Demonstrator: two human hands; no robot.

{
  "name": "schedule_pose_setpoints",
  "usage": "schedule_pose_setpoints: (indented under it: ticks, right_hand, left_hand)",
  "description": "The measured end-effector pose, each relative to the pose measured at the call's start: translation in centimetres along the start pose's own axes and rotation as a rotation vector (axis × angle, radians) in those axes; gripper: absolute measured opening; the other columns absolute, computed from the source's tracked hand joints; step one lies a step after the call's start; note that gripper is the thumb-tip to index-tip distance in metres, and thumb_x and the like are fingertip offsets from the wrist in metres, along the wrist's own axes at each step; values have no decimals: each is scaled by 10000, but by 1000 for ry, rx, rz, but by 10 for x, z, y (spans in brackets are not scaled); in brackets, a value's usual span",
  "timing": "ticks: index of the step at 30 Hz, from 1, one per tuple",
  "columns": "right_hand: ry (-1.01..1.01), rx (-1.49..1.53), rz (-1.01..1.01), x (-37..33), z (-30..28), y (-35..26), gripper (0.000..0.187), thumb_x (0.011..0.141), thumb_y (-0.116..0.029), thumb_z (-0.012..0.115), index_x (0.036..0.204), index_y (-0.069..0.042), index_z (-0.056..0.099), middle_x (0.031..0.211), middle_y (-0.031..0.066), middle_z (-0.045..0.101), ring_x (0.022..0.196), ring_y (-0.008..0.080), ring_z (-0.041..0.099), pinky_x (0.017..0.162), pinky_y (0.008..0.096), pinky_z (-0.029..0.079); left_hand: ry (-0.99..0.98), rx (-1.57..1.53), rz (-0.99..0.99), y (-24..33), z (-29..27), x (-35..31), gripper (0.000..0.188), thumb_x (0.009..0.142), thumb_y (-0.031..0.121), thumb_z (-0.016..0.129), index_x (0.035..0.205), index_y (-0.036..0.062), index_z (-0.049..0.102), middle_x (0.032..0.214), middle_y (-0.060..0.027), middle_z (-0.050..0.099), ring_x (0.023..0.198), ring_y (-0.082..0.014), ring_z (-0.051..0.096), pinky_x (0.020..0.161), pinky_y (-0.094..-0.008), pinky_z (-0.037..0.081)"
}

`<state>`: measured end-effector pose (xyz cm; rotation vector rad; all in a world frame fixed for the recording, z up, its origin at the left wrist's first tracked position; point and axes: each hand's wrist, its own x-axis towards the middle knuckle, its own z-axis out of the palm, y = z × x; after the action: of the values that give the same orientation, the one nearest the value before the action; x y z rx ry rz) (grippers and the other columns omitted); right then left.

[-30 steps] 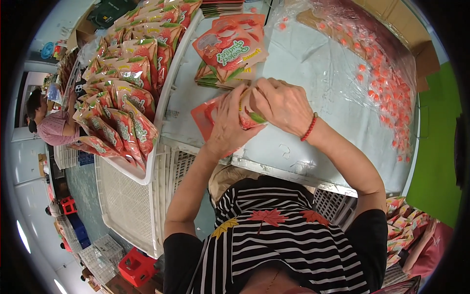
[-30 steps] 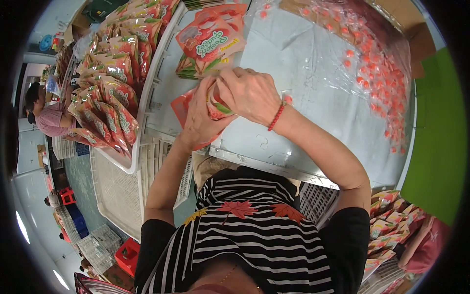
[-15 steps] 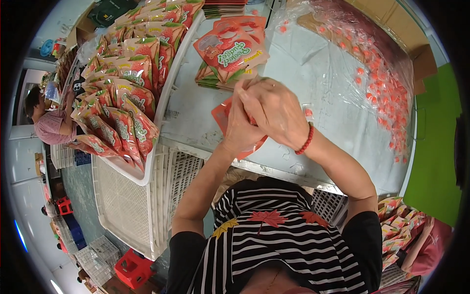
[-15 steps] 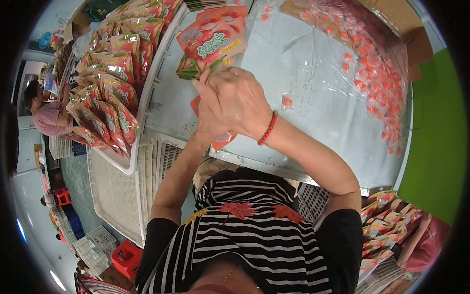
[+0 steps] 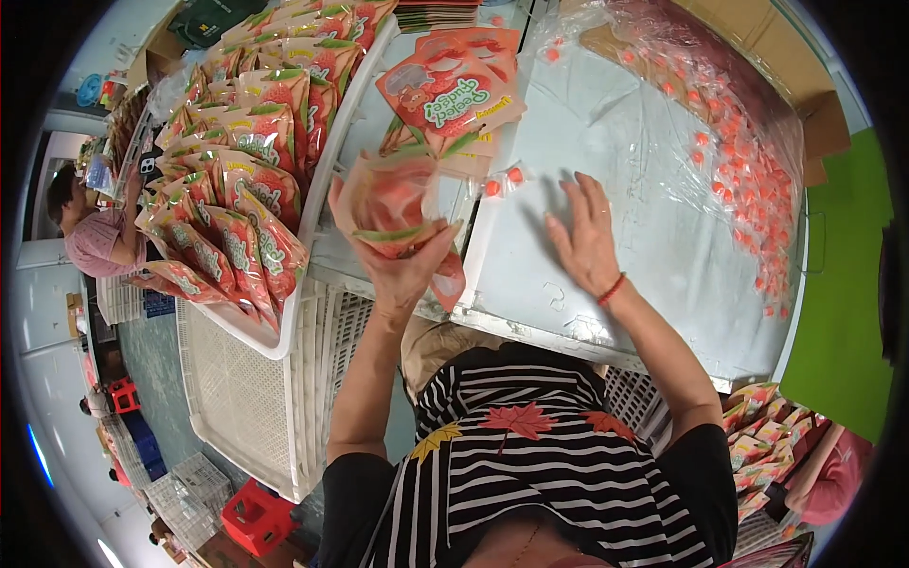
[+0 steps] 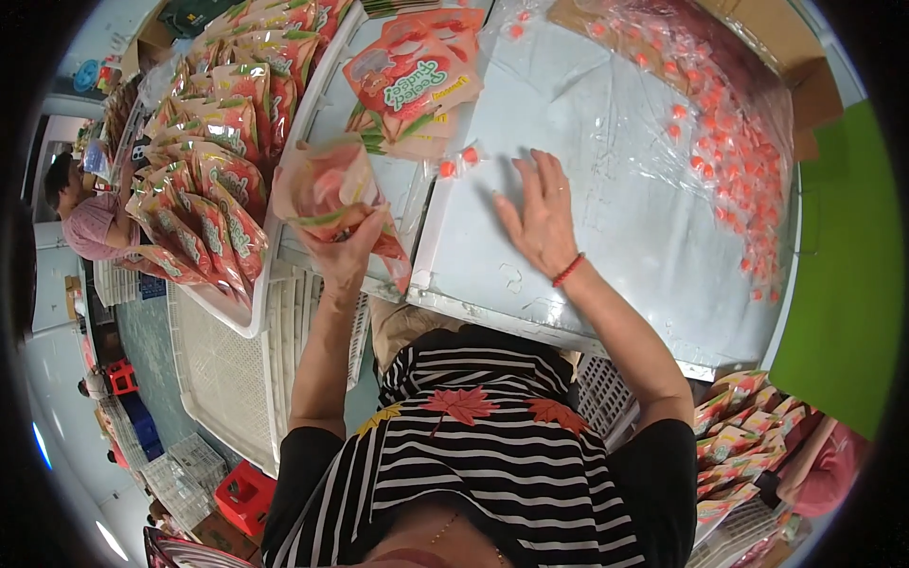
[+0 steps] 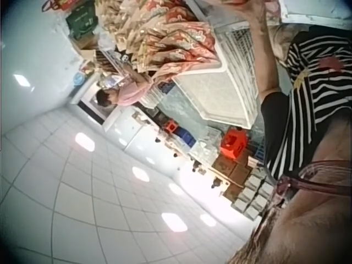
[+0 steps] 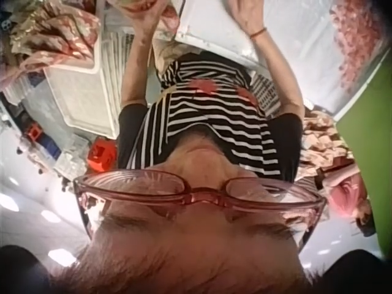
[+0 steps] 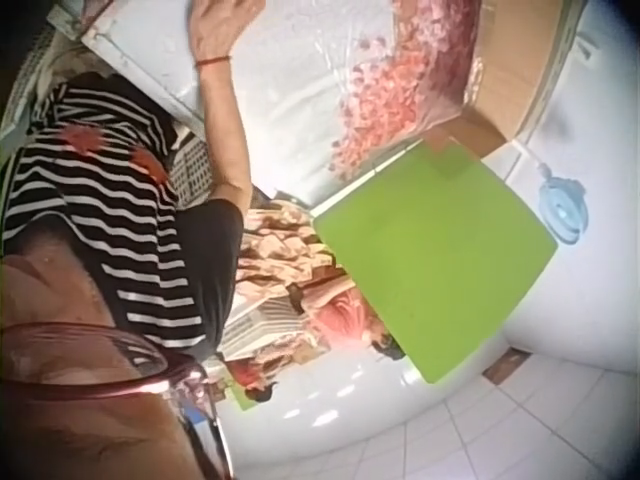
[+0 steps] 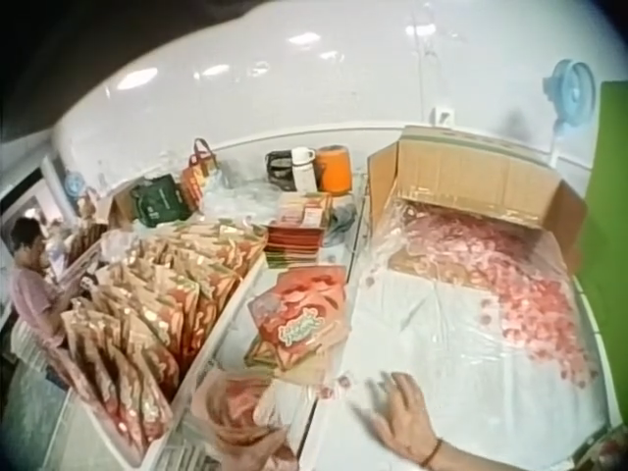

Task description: Packing individual candies into plastic pouches and sealing them in a factory setting.

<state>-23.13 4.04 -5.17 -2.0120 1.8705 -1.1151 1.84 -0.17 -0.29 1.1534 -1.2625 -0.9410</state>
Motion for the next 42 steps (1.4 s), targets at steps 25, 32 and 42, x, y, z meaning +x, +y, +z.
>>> schedule_pose_setpoints:
  ticks: [25, 32, 42]
  right_hand:
    - [-89, -263, 2, 19, 29, -21, 576, 780, -433, 667, 1265, -160, 515, 1308, 201, 399, 1237, 411, 327, 973, 583, 248]
    - [48, -150, -212, 30, 41, -4, 102, 783, -122, 642, 869, -84, 602, 865, 95, 553, 797, 286, 565, 623, 374, 486]
    - [42, 1378, 388, 102, -51, -107, 151, 980, -204, 474, 971, -72, 546, 804, -35, 516, 659, 66, 474, 578, 190, 394]
  left_hand:
    - [-98, 236, 390, -7, 11, -2, 1170, 571, 133, 893, 1426, 5, 105, 1408, -173, 235, 1244, -250, 384, 1035, -375, 366]
    - [-157, 300, 541, 15, 30, 4, 1144, 565, 101, 885, 1402, -17, 114, 1297, -183, 392, 1191, -266, 450, 1000, -376, 393]
    - [-278, 327, 462, 12, 50, 4, 1133, 577, 110, 866, 1398, -32, 98, 1317, -218, 415, 1204, -299, 455, 1017, -400, 365]
